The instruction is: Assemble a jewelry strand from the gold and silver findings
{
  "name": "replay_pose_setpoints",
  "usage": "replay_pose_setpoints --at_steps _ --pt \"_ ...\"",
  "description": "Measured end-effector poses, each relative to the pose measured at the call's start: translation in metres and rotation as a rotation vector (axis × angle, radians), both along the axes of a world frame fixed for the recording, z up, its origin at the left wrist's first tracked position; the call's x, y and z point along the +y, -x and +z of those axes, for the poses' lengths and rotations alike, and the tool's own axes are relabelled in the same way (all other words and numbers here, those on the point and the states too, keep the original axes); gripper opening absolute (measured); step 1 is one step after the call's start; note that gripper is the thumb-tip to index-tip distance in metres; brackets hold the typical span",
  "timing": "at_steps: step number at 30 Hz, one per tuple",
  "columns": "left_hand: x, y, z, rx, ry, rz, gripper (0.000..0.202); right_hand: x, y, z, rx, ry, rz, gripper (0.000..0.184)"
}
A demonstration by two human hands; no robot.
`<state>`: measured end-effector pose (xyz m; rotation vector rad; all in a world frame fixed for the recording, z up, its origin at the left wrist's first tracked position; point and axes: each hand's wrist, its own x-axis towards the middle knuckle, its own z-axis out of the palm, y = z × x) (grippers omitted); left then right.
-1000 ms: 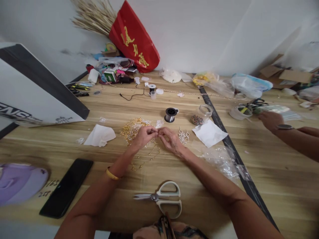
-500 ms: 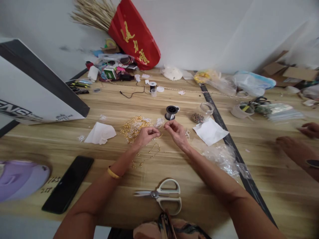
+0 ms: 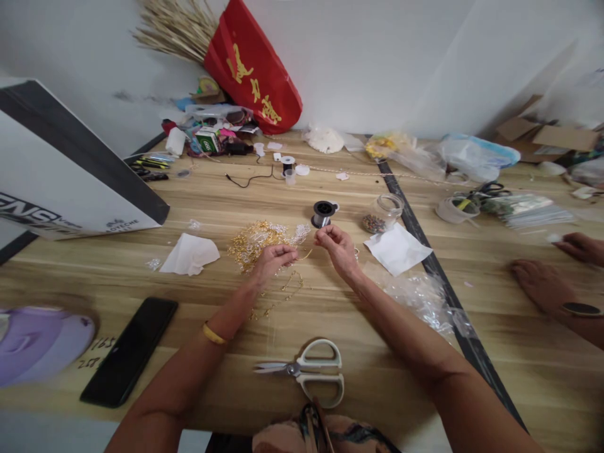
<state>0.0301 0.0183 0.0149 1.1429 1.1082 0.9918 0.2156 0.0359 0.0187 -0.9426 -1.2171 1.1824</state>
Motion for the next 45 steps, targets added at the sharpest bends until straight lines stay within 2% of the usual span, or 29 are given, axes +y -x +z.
replay_pose_setpoints --at_steps 8,15,18,21,23,28,30,37,45 --pt "-0.003 0.003 -0.001 -0.068 0.026 0.048 0.033 0.000 -0.002 0.002 -0.188 -0.018 0.006 0.025" --pt "-0.003 0.006 -0.006 -0.057 0.015 0.070 0.033 -0.004 -0.001 0.007 -0.460 -0.235 -0.078 0.015" --pt "-0.002 0.007 -0.008 -0.058 0.001 0.084 0.032 -0.007 0.000 0.008 -0.556 -0.321 -0.056 0.012" --pt "-0.002 0.007 -0.008 -0.071 -0.013 0.102 0.032 -0.009 0.003 0.006 -0.557 -0.350 -0.015 0.010" --pt "-0.002 0.008 -0.007 -0.068 -0.021 0.106 0.031 -0.011 0.006 0.003 -0.522 -0.312 -0.003 0.010" --pt "-0.003 0.009 -0.007 -0.049 -0.035 0.125 0.032 -0.012 0.009 0.003 -0.298 -0.022 0.111 0.020" --pt "-0.004 0.009 -0.007 -0.038 -0.048 0.118 0.032 -0.011 0.008 0.005 -0.221 0.032 0.145 0.025" --pt "-0.006 0.009 -0.008 -0.035 -0.051 0.087 0.032 -0.009 0.007 0.006 -0.097 0.102 0.261 0.031" --pt "-0.007 0.010 -0.009 -0.023 -0.045 0.100 0.030 -0.007 0.005 0.007 -0.133 0.094 0.254 0.029"
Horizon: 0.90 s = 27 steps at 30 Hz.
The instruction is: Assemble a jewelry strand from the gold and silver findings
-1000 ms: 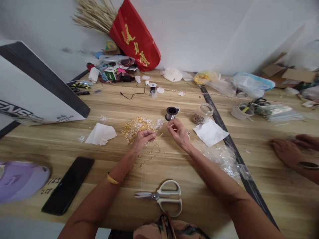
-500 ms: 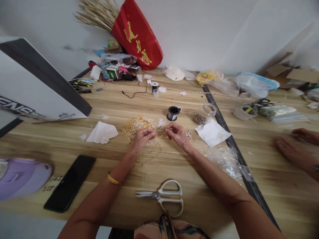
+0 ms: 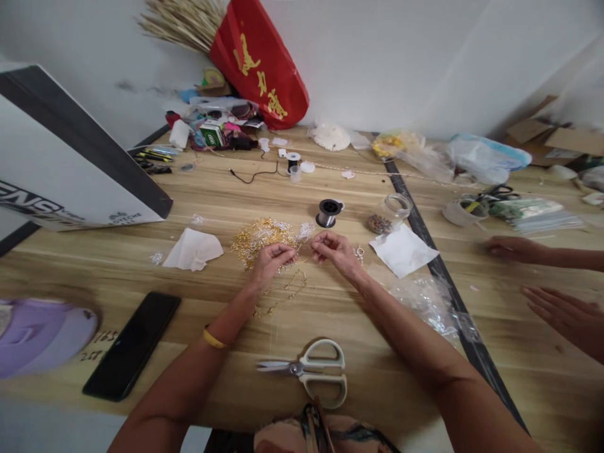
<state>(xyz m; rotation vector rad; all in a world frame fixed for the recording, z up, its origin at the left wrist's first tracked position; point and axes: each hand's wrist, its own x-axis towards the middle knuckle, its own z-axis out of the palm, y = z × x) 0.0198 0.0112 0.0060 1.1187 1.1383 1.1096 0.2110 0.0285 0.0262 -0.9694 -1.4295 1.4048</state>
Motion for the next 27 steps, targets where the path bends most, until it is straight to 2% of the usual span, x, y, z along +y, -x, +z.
replay_pose_setpoints --at_steps 9,19,27 --pt "0.0005 0.0007 -0.0010 -0.031 0.015 0.023 0.030 0.0007 -0.0016 0.0018 -0.042 -0.117 -0.089 0.023" --pt "0.0025 0.0029 -0.0078 -0.043 -0.005 0.044 0.030 -0.0025 -0.0010 0.0039 0.049 -0.005 0.010 0.024" --pt "0.0010 0.0021 -0.0080 -0.009 -0.058 0.025 0.028 0.0013 -0.0031 -0.0009 0.062 0.000 0.045 0.027"
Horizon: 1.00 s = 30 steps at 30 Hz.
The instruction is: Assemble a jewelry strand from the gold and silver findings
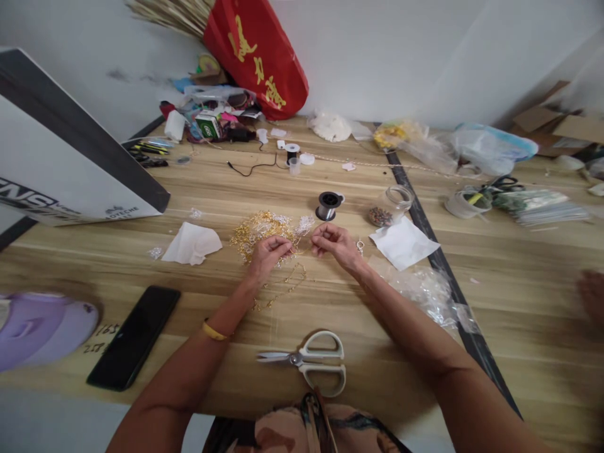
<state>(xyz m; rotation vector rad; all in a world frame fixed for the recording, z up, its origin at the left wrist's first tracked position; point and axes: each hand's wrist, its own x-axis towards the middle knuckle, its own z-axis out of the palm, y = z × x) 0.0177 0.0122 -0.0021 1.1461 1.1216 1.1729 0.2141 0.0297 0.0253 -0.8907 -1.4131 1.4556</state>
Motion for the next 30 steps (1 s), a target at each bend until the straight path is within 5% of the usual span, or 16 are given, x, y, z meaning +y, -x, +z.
replay_pose_setpoints --at_steps 16,30 --pt "-0.0027 -0.0073 0.0039 0.304 -0.165 -0.064 0.013 0.0038 -0.0064 -0.0017 -0.177 -0.040 0.152 0.020" --pt "-0.0020 -0.0066 0.0026 0.174 -0.049 -0.077 0.021 0.0048 -0.0055 -0.0036 -0.306 -0.101 0.216 0.016"
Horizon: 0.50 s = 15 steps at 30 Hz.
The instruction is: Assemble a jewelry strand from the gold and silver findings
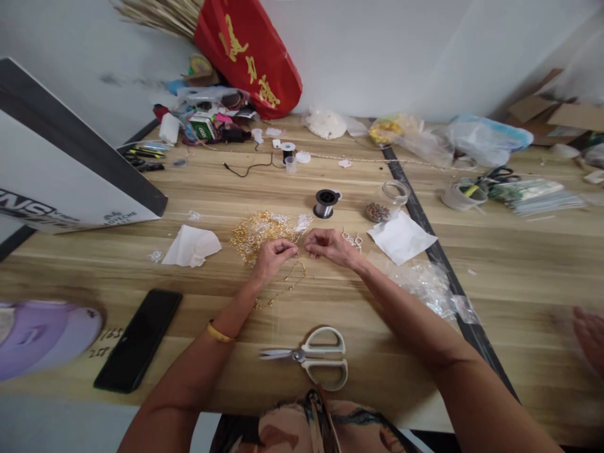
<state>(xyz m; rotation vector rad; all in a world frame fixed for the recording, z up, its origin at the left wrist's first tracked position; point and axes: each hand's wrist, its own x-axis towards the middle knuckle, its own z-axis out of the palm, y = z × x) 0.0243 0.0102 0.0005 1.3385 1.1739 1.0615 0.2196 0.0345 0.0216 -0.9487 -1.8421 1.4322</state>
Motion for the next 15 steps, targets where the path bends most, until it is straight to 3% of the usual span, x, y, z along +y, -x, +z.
replay_pose_setpoints --at_steps 7,15 --pt "-0.001 0.003 0.000 0.005 -0.003 -0.002 0.019 0.000 0.006 -0.003 -0.054 0.010 0.000 0.016" --pt "-0.003 -0.002 0.000 -0.016 0.016 -0.036 0.016 -0.006 -0.010 -0.006 -0.063 0.032 -0.085 0.015"
